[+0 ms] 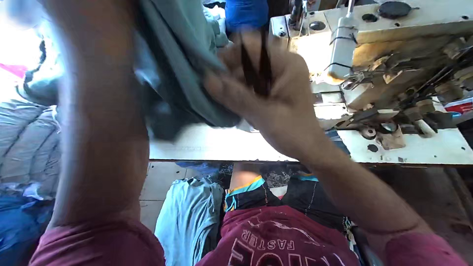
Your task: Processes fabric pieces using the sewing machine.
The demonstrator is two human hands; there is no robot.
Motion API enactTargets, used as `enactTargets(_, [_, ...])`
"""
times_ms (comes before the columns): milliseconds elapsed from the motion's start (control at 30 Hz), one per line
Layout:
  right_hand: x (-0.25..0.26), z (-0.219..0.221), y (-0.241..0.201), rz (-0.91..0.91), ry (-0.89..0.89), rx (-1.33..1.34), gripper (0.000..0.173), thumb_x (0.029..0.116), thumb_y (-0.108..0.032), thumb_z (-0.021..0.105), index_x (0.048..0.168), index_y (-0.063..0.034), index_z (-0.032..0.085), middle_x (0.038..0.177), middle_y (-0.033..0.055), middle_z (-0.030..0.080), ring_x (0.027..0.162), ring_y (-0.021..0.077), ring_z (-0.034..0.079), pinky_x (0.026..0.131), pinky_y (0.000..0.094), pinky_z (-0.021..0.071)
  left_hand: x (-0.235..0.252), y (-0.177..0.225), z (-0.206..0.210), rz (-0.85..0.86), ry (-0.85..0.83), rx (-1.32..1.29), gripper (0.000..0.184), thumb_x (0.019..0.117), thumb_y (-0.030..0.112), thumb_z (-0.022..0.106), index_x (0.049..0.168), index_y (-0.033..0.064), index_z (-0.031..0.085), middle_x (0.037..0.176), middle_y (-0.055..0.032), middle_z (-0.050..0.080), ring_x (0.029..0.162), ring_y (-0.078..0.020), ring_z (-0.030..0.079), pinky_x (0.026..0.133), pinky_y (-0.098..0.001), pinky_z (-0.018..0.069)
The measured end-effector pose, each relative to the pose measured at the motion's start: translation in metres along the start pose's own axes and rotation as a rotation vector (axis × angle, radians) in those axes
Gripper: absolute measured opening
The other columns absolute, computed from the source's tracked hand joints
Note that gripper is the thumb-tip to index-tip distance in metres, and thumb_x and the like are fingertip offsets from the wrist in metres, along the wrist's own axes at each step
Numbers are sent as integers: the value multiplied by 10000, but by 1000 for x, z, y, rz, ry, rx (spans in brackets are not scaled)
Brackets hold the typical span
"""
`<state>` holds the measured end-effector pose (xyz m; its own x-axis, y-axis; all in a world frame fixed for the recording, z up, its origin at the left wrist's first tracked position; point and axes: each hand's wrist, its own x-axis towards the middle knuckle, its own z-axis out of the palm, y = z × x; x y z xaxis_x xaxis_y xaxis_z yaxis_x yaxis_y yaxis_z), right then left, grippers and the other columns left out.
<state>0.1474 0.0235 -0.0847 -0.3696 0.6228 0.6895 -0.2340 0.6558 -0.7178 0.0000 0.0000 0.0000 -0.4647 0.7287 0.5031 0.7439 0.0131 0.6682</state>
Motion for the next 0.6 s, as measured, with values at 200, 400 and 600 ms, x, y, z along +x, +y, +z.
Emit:
enactTargets(200, [-158, -27, 139, 623, 230, -170, 174, 949, -243, 720, 896, -80, 695, 691, 9, 624, 607, 102, 590, 588, 307, 531, 38, -118, 113, 829, -901, 407, 627, 776, -18, 800, 1338, 187, 612, 1142, -155, 669, 971, -395, 680, 781, -638, 564])
enactTargets(400, [-180, -42, 154, 658, 200, -321, 210, 1000, -300, 665, 1024, -107, 745, 793, 10, 694, 693, 105, 644, 667, 359, 567, 19, -149, 125, 677, -1233, -124, 312, 864, 218, 812, 1160, 198, 714, 965, 81, 725, 853, -18, 672, 778, -244, 585])
enactTargets(600, [-161, -48, 151, 518, 165, -402, 227, 1029, -321, 622, 956, -147, 747, 755, -22, 673, 657, 92, 623, 628, 351, 543, 8, -137, 119, 763, -958, -75, 122, 955, 297, 725, 1021, 211, 781, 998, 103, 757, 929, 21, 687, 843, -243, 578])
